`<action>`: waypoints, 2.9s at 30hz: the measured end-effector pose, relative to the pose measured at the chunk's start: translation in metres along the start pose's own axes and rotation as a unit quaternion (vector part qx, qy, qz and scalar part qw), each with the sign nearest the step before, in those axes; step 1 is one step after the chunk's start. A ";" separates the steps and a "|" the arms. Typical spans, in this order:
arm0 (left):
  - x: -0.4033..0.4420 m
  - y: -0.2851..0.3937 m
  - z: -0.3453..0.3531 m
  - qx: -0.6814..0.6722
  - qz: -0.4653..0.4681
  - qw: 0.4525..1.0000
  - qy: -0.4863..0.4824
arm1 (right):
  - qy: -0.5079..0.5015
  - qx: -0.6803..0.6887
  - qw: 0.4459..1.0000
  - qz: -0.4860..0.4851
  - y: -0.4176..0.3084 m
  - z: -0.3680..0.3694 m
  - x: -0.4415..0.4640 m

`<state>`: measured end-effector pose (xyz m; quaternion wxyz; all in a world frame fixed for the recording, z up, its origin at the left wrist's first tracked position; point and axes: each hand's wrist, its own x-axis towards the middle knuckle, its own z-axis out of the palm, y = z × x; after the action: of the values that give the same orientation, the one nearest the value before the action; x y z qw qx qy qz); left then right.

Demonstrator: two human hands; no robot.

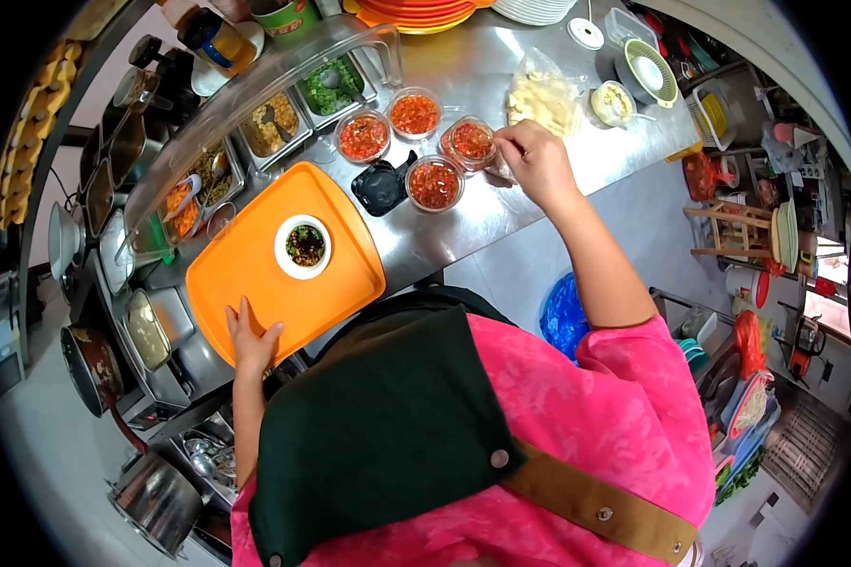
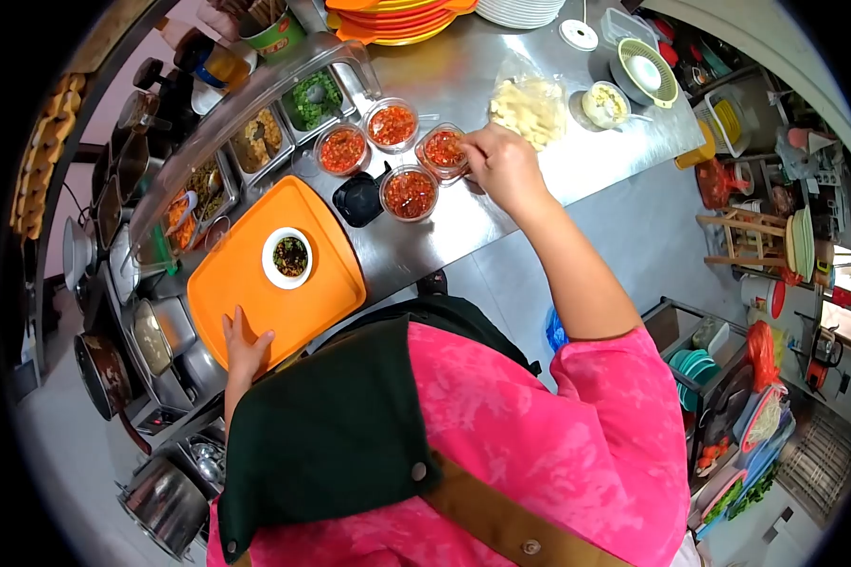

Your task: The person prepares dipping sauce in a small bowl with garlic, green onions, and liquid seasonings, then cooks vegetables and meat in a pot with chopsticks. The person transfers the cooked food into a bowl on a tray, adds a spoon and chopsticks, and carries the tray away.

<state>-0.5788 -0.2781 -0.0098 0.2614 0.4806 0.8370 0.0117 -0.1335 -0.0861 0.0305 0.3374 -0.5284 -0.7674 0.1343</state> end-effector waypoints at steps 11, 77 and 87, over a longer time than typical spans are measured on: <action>-0.010 0.091 -0.039 -0.197 0.227 0.939 0.167 | -0.106 0.114 0.976 0.152 0.016 0.011 0.019; -0.068 0.358 0.050 -0.517 0.035 0.690 -0.506 | -0.260 0.038 0.933 -0.245 0.000 -0.117 -0.018; -0.088 0.387 0.062 -0.519 0.292 0.781 -0.188 | -0.319 0.208 0.905 -0.190 0.057 -0.117 0.008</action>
<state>-0.2062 -0.1560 0.0791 0.6074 0.4869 0.4580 0.4293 -0.0171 -0.0731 0.0877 0.1962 -0.2196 -0.8746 0.3853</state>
